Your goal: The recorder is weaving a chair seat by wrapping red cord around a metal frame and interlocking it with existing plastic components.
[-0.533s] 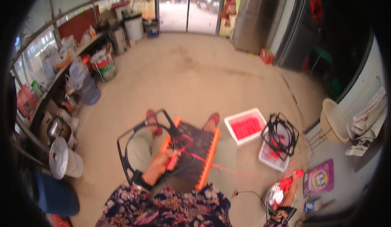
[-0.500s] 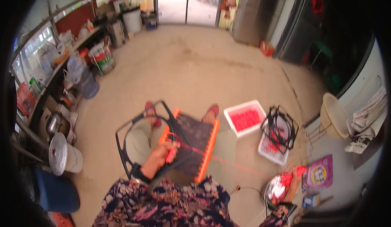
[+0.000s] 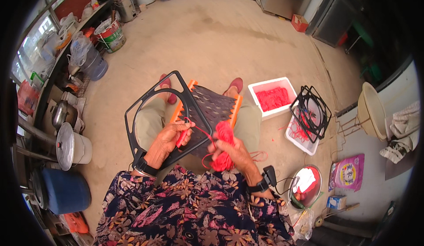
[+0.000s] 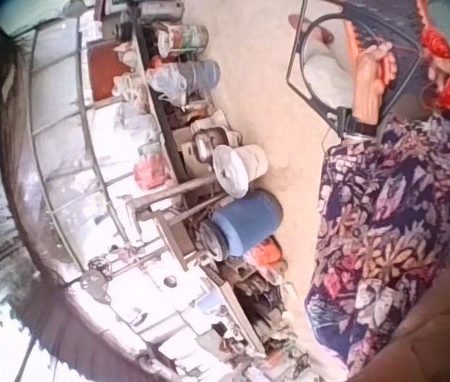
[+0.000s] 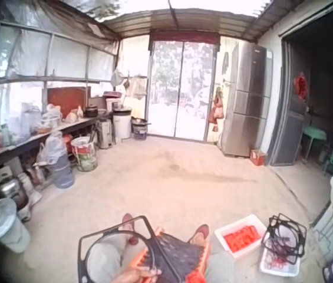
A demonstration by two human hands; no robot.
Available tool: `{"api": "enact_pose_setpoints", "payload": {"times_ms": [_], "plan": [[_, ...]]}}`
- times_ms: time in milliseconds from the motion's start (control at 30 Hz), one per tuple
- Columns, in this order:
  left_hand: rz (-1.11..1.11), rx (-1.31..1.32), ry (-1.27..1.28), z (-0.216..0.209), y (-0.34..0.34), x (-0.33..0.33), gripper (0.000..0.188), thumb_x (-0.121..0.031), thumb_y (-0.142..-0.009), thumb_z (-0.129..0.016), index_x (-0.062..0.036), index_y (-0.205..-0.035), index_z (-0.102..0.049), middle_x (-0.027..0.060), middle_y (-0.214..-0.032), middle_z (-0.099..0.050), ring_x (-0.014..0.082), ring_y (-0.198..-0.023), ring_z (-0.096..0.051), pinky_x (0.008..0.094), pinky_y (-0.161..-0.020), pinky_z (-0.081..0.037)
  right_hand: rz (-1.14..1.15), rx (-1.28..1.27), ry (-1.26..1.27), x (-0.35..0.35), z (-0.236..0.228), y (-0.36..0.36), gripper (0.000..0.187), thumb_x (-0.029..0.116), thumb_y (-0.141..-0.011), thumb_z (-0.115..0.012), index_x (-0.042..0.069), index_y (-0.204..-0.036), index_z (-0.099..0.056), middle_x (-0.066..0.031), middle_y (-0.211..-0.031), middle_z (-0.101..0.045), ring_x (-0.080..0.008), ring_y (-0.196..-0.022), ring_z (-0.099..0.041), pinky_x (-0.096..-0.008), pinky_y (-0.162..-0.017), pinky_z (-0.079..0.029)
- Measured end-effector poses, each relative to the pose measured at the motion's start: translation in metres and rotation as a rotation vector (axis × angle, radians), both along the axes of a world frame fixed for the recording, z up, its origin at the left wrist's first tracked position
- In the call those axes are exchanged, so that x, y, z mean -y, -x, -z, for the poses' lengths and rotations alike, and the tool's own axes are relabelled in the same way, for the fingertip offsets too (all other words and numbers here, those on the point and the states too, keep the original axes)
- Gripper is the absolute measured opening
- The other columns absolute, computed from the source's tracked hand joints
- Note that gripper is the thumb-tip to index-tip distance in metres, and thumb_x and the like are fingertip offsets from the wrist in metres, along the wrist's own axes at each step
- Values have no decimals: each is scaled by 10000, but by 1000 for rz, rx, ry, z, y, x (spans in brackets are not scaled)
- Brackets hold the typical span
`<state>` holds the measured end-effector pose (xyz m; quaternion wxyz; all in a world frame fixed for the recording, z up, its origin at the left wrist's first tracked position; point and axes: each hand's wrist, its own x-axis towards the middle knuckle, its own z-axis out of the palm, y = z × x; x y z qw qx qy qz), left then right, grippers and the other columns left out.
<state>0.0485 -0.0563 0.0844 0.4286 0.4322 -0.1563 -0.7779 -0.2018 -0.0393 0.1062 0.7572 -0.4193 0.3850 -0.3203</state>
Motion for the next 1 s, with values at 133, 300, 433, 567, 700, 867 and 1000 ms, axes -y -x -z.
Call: {"api": "enact_pose_setpoints", "payload": {"times_ms": [133, 300, 433, 567, 700, 867, 1000], "plan": [[-35, -96, 31, 0, -1, 5, 185, -145, -904, -586, 12, -998, -559, 62, -678, -550, 156, -525, -506, 266, -423, -380, 179, -64, 44, -5, 7, 21, 243, 146, -890, -602, 19, -1084, -532, -52, -773, -592, -116, -570, -559, -254, -516, -461], [34, -101, 4, 17, 10, 1, 218, -158, -904, -590, 14, -1032, -549, 65, -685, -531, 150, -522, -489, 268, -450, -380, 452, 100, 30, 28, -46, 20, 126, 64, -868, -585, 50, -978, -525, 28, -597, -445, -84, -430, -396, -251, -412, -364], [17, -169, 59, 10, 16, -3, 242, -182, -928, -548, 24, -1055, -541, 74, -677, -532, 156, -514, -486, 284, -438, -375, 427, 176, 92, 36, -52, 27, 119, 25, -853, -549, 59, -960, -510, 29, -573, -380, -78, -417, -351, -251, -395, -348], [-67, -323, 50, -6, 20, -6, 250, -204, -932, -528, 16, -1051, -542, 86, -674, -541, 170, -501, -485, 297, -431, -374, 439, 108, 80, 22, -50, 38, 138, 10, -823, -545, 66, -934, -487, 15, -566, -379, -85, -414, -351, -254, -384, -347], [-98, -305, 42, 2, 29, -9, 228, -178, -925, -509, 13, -1045, -545, 122, -705, -579, 198, -504, -510, 304, -433, -389, 478, 125, 97, 9, -53, 50, 143, 9, -806, -558, 63, -920, -490, 17, -565, -380, -87, -408, -345, -257, -377, -340], [-72, -264, 64, 7, 42, -17, 200, -146, -921, -506, 33, -1001, -550, 148, -733, -602, 216, -531, -545, 314, -439, -413, 490, -70, 175, 7, -61, 70, 152, 18, -801, -576, 61, -924, -497, 19, -564, -391, -84, -409, -351, -250, -382, -327], [-60, -209, 44, 12, 48, -26, 186, -130, -915, -536, 51, -956, -552, 163, -712, -612, 213, -504, -556, 308, -412, -418, 506, -296, 286, 10, -82, 88, 132, 10, -789, -574, 51, -894, -506, 22, -571, -403, -78, -419, -351, -237, -400, -309]]}}
